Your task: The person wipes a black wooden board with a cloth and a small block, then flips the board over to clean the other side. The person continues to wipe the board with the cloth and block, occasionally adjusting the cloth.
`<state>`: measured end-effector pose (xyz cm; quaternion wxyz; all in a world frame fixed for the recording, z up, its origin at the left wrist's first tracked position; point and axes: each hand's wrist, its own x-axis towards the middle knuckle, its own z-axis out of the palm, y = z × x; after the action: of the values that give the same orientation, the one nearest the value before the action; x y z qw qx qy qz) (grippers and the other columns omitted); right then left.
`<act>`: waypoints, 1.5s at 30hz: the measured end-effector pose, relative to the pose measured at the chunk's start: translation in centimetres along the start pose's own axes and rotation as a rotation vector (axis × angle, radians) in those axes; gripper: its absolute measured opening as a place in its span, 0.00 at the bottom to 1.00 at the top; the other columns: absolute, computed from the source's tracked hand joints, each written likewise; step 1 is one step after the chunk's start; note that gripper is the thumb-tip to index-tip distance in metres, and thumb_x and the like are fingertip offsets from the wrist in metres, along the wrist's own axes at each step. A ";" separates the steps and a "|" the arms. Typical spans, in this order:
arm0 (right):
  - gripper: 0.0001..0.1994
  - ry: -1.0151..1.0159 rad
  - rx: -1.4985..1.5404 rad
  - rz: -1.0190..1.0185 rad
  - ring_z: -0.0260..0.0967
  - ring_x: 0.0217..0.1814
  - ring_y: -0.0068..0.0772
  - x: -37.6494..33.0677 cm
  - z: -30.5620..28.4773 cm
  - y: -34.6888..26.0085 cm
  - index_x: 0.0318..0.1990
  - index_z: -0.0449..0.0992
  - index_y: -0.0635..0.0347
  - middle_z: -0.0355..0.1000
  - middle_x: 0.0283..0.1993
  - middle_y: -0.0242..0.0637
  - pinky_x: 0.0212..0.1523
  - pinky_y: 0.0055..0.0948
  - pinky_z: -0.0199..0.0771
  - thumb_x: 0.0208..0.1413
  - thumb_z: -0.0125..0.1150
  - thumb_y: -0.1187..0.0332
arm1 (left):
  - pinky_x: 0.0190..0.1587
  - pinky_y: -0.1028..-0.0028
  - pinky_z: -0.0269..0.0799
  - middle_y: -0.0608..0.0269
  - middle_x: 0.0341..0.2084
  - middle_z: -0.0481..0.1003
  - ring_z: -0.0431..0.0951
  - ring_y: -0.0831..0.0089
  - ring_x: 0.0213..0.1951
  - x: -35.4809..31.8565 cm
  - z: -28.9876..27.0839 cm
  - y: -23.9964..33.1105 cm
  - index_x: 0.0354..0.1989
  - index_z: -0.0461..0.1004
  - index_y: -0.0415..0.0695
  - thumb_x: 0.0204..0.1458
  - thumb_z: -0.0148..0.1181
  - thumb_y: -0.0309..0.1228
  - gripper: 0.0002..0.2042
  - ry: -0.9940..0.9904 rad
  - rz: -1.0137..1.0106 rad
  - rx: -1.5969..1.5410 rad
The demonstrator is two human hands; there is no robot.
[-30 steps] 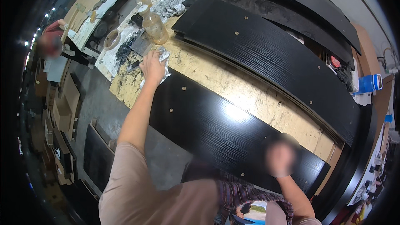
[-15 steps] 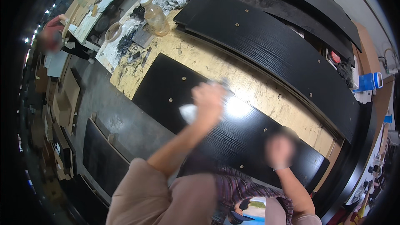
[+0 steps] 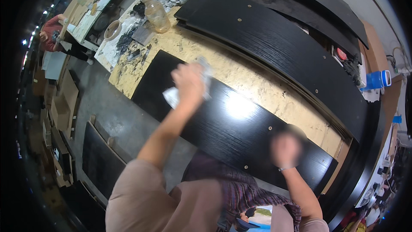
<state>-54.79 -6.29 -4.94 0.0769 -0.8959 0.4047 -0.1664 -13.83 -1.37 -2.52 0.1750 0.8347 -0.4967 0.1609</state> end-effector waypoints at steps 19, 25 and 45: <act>0.09 -0.072 -0.213 -0.118 0.62 0.26 0.32 -0.5 1.0 1.1 0.27 0.67 0.54 0.62 0.25 0.33 0.26 0.33 0.65 0.62 0.48 0.72 | 0.63 0.57 0.55 0.60 0.55 0.71 0.67 0.57 0.59 -7.7 -7.1 -10.3 0.53 0.76 0.53 0.38 0.64 0.27 0.26 -0.175 0.051 -0.114; 0.12 -0.027 -0.126 0.012 0.64 0.28 0.46 2.6 -3.1 -3.1 0.21 0.65 0.58 0.62 0.24 0.40 0.28 0.44 0.65 0.51 0.60 0.70 | 0.61 0.56 0.56 0.61 0.50 0.76 0.71 0.61 0.55 -9.5 -6.9 -10.1 0.47 0.77 0.48 0.39 0.61 0.23 0.21 0.060 -0.191 -0.083; 0.13 -0.276 1.110 0.411 0.57 0.26 0.26 -4.0 7.4 10.6 0.26 0.64 0.48 0.60 0.25 0.28 0.26 0.28 0.61 0.65 0.41 0.66 | 0.57 0.59 0.55 0.71 0.45 0.76 0.70 0.64 0.52 -8.6 -8.3 -14.8 0.44 0.81 0.54 0.38 0.63 0.23 0.20 0.012 -0.271 -0.040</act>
<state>-61.99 -10.24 -15.61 0.6151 -0.6387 0.4084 -0.2166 -5.38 15.62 -0.87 0.2147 0.8896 -0.3813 0.1310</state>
